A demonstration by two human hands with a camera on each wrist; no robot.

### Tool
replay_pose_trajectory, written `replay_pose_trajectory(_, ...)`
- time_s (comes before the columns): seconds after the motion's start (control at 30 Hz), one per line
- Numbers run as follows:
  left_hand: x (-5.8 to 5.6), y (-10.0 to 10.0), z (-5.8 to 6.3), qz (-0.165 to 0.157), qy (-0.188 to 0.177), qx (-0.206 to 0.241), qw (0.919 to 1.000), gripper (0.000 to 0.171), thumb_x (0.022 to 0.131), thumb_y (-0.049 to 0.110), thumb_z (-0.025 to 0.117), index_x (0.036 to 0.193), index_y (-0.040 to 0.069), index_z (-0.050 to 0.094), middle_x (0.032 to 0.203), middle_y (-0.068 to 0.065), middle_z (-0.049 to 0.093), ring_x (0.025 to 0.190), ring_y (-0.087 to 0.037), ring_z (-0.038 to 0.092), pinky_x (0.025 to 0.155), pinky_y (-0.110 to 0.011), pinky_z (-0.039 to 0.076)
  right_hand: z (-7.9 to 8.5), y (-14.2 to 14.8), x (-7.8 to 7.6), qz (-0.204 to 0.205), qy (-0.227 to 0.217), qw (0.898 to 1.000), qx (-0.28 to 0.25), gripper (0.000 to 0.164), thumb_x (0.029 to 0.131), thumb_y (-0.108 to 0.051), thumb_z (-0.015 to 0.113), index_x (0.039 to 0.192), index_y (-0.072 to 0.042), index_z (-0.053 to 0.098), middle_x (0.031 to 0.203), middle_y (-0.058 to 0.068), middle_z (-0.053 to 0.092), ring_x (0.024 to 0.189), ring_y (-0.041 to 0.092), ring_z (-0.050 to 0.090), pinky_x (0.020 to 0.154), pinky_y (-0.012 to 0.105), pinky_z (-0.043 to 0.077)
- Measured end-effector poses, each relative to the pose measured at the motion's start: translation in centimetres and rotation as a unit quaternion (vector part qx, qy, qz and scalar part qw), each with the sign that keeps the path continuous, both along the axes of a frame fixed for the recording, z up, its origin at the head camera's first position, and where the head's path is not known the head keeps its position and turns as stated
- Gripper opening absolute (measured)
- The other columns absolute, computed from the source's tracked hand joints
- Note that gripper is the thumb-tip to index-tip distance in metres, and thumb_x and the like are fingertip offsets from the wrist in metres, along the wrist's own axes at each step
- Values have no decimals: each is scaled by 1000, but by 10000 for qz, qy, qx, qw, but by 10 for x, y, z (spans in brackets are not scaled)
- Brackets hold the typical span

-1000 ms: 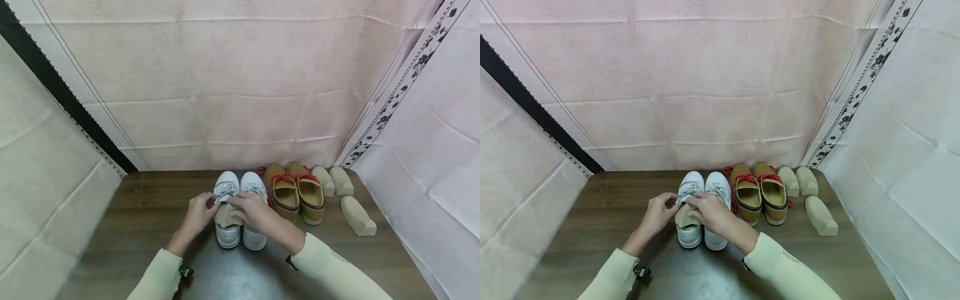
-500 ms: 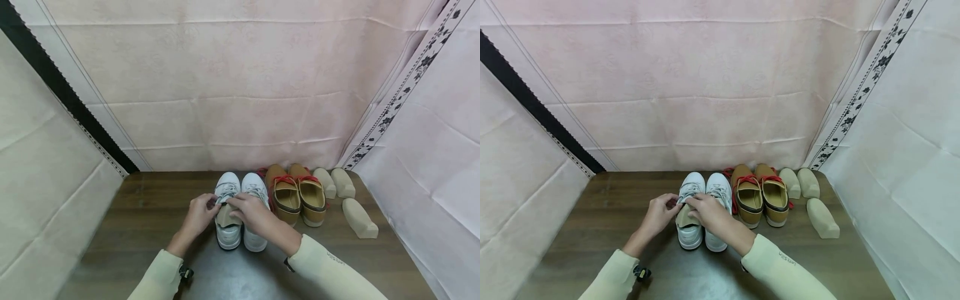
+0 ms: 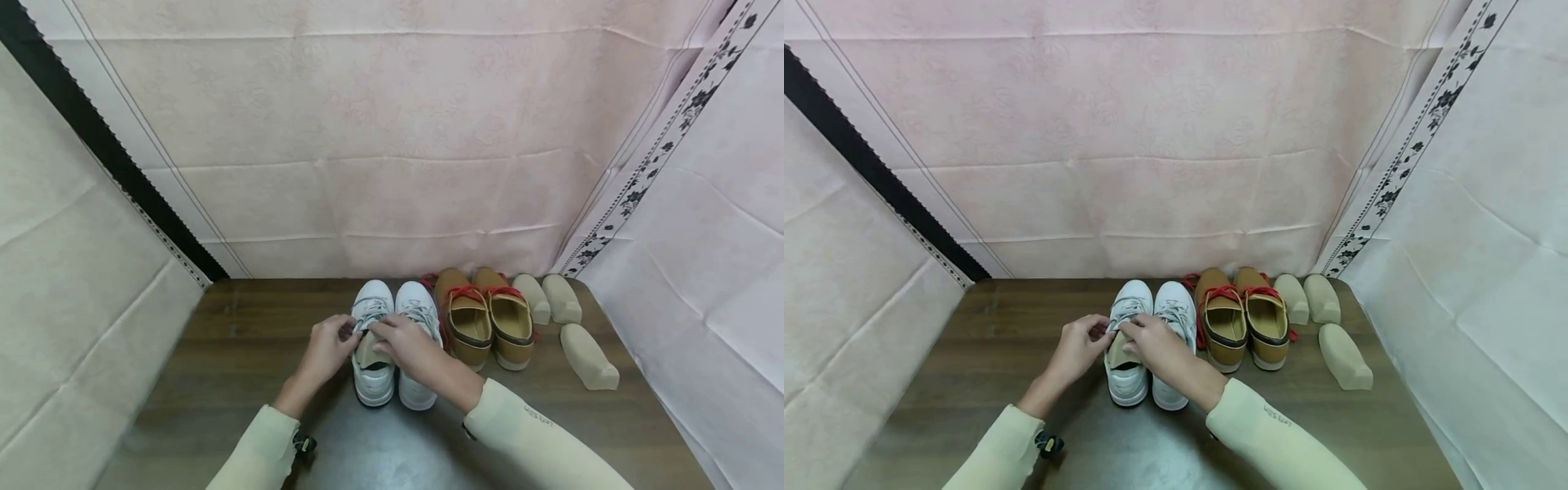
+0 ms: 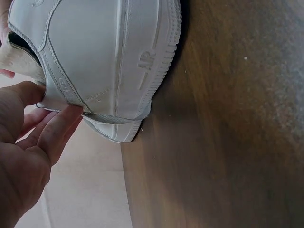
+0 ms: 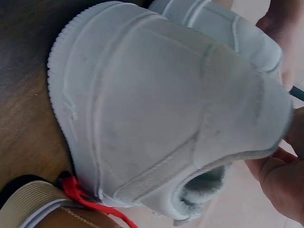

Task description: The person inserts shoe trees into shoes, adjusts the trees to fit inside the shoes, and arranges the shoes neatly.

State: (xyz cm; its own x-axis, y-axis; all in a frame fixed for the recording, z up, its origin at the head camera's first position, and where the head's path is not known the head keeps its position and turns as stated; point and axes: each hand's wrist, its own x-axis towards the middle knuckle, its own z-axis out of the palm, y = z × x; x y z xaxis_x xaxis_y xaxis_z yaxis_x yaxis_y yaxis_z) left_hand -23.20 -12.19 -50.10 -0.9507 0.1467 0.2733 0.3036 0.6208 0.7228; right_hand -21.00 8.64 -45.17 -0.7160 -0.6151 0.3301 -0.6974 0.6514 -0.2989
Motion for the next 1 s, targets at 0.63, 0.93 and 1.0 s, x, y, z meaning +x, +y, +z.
replay_pose_trajectory(0.63, -2, -2, 2, 18, 82, 89, 9999, 12, 89, 6, 80, 100, 4, 75, 91, -7, 72, 83, -17, 68, 71, -30, 60, -8, -4, -13, 100, 374, 9988, 316, 36, 96, -29, 75, 128, -13, 72, 118, 4, 68, 108, 17, 65, 89, 33, 58)
replay_pose_trajectory(0.93, -2, -2, 2, -4, -76, 191, 9998, 13, 88, 5, 81, 100, 4, 75, 91, -7, 73, 83, -17, 69, 71, -31, 60, 5, 2, -24, 217, -445, 9985, 244, 27, 97, -20, 74, 123, -15, 74, 116, 2, 72, 107, 16, 68, 88, 32, 58)
replay_pose_trajectory(1.0, -1, -2, 1, -27, -111, 187, 9998, 14, 88, 5, 80, 101, 4, 75, 91, -7, 72, 83, -16, 68, 71, -30, 60, 6, 4, -25, 279, -495, 9979, 313, 27, 96, -18, 74, 123, -15, 75, 117, 3, 72, 107, 16, 68, 88, 33, 58)
